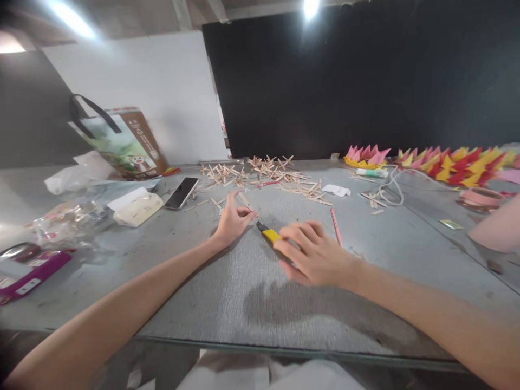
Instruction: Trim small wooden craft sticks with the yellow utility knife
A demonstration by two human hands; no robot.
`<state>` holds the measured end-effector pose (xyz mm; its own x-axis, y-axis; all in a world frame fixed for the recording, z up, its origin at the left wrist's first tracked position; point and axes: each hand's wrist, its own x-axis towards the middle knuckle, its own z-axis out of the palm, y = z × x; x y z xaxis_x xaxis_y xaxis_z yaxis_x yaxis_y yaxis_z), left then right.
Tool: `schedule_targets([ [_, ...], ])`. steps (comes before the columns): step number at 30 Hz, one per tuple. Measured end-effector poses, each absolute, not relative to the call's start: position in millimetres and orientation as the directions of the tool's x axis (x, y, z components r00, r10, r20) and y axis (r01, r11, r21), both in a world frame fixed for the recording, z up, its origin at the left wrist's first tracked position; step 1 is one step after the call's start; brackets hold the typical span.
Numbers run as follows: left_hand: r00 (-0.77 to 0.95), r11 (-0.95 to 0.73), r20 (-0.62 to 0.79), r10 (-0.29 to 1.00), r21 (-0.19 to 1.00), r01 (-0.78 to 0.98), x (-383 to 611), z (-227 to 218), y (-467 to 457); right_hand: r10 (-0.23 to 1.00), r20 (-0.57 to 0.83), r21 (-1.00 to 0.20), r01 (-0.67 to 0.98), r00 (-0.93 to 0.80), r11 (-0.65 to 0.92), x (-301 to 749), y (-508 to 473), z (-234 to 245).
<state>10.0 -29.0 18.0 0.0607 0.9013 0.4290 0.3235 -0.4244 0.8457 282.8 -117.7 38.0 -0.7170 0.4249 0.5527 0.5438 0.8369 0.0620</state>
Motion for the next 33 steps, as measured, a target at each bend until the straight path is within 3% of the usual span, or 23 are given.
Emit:
schedule_targets([
  [5,0.09,-0.435,0.43,0.898,0.838,0.33,12.7,19.0,-33.9,0.649,0.398,-0.174,0.641,-0.649,0.748,266.8,-94.3,23.6],
  [13,0.055,-0.421,0.419,0.907,0.89,0.173,25.9,21.1,-51.9,0.722,0.412,-0.191,0.722,-0.556,0.665,274.3,-77.1,-9.5],
  [17,-0.016,-0.447,0.453,0.891,0.884,0.134,30.2,28.3,-64.4,0.812,0.481,-0.306,0.806,-0.329,0.508,282.6,-70.0,-13.3],
  [20,-0.048,-0.45,0.458,0.888,0.885,0.12,31.4,31.1,-70.8,0.846,0.461,-0.391,0.795,-0.267,0.464,285.7,-69.7,-3.7],
  [28,0.098,-0.415,0.414,0.905,0.91,-0.009,40.2,28.9,-78.3,0.787,0.432,-0.458,0.645,-0.441,0.612,283.0,-82.2,18.6],
  [33,0.212,-0.382,0.374,0.903,0.924,-0.003,44.2,26.4,-83.8,0.738,0.449,-0.481,0.559,-0.504,0.675,283.2,-81.2,16.3],
])
